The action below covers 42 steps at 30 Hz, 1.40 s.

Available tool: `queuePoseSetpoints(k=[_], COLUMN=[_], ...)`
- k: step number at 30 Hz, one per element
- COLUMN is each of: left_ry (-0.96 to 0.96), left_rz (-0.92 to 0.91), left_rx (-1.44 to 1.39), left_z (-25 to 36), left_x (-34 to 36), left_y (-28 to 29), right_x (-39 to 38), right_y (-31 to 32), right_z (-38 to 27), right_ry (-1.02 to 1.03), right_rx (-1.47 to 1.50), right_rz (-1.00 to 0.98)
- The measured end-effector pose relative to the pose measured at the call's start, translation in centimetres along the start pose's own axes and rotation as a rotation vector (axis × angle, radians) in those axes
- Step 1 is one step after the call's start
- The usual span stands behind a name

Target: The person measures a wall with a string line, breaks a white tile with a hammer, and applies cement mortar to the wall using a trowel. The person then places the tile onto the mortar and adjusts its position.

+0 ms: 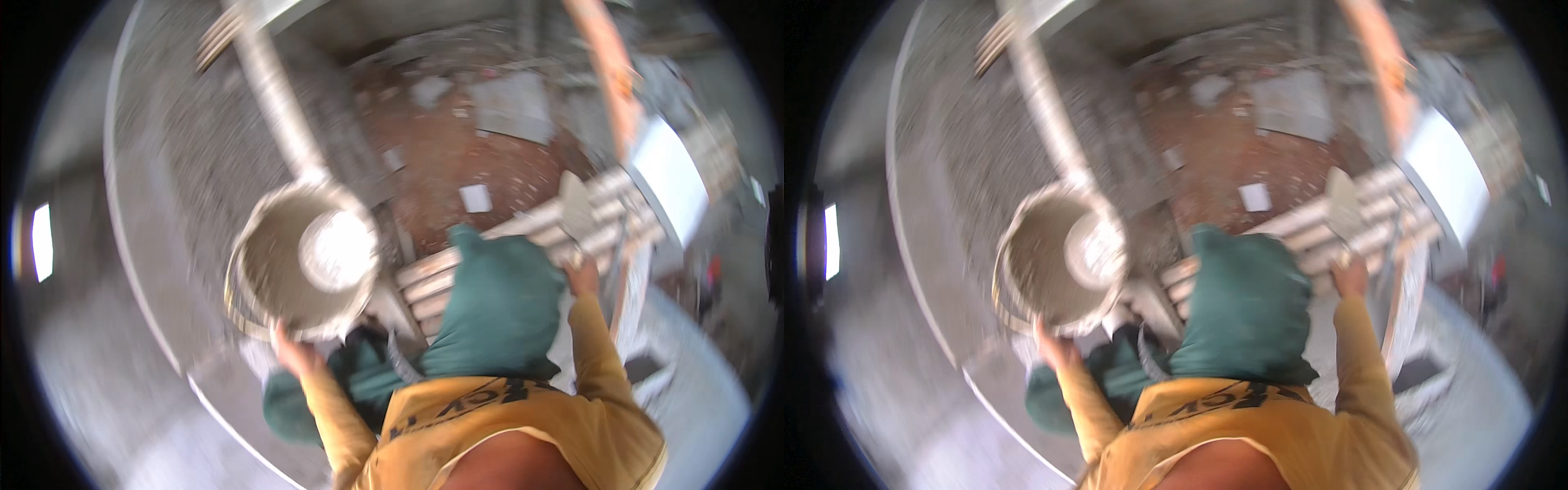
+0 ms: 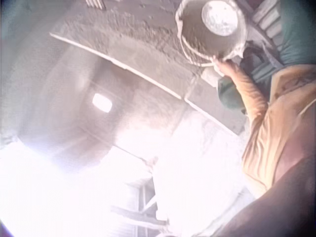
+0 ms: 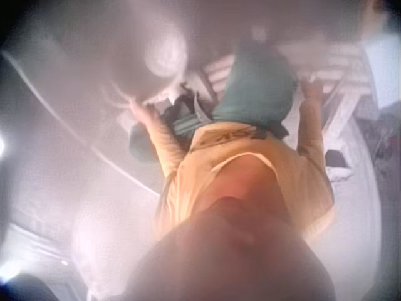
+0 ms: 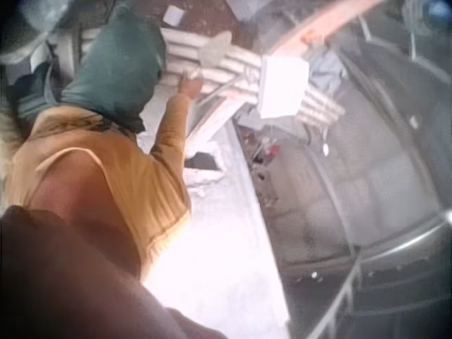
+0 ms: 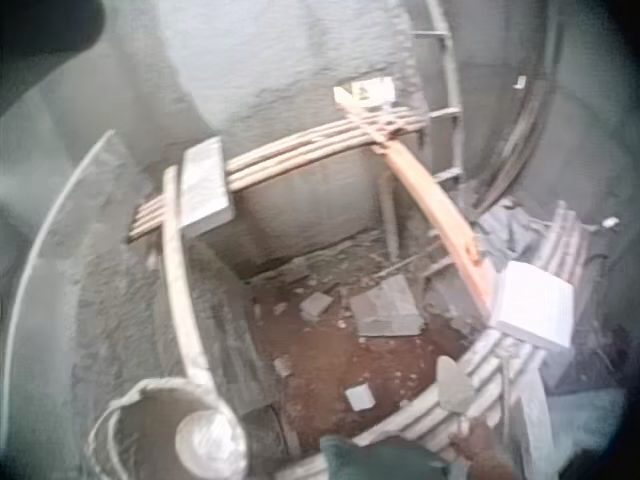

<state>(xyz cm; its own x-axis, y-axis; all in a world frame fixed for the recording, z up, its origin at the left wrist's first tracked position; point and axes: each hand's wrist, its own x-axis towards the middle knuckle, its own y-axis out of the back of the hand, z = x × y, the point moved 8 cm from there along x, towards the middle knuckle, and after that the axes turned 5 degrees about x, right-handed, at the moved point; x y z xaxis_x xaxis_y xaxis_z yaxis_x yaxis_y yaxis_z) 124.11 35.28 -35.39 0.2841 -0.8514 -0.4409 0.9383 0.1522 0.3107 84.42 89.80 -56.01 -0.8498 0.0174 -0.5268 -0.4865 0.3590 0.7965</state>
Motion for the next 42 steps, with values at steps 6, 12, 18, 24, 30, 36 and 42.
queuePoseSetpoints(k=[6, 12, 18, 24, 30, 36, 42], left_ry=[-0.146, 0.035, -0.064, -0.088, -0.146, -0.138, -0.074], left_rz=[0.000, -0.015, -0.128, -0.089, 0.020, 0.059, 0.111], left_rx=[-0.284, -0.377, -0.390, 0.054, 0.054, 0.075, -0.001], left_z=[3.0, 1.0, 7.1, 16.9, 27.9, 33.1, 34.6], left_x=[-2.9, -2.6, -4.0, -10.2, -14.9, -15.9, -15.7], left_y=[-1.7, -3.4, -2.5, 4.5, 13.9, 20.4, 26.4], right_x=[4.3, 7.4, -7.4, -26.6, -40.8, -52.6, -64.1], right_y=[0.1, 9.0, 19.8, 16.1, 12.0, 8.6, 10.8], right_z=[1.9, -9.2, -40.1, -58.4, -63.7, -64.1, -63.2], right_ry=[0.067, 0.334, 0.951, 1.004, 1.137, 1.279, 1.513], right_rx=[0.101, 0.424, -0.182, -0.602, -0.929, -0.798, -0.967], right_rz=[-0.001, -0.166, -0.355, -0.818, -0.867, -0.956, -1.009])
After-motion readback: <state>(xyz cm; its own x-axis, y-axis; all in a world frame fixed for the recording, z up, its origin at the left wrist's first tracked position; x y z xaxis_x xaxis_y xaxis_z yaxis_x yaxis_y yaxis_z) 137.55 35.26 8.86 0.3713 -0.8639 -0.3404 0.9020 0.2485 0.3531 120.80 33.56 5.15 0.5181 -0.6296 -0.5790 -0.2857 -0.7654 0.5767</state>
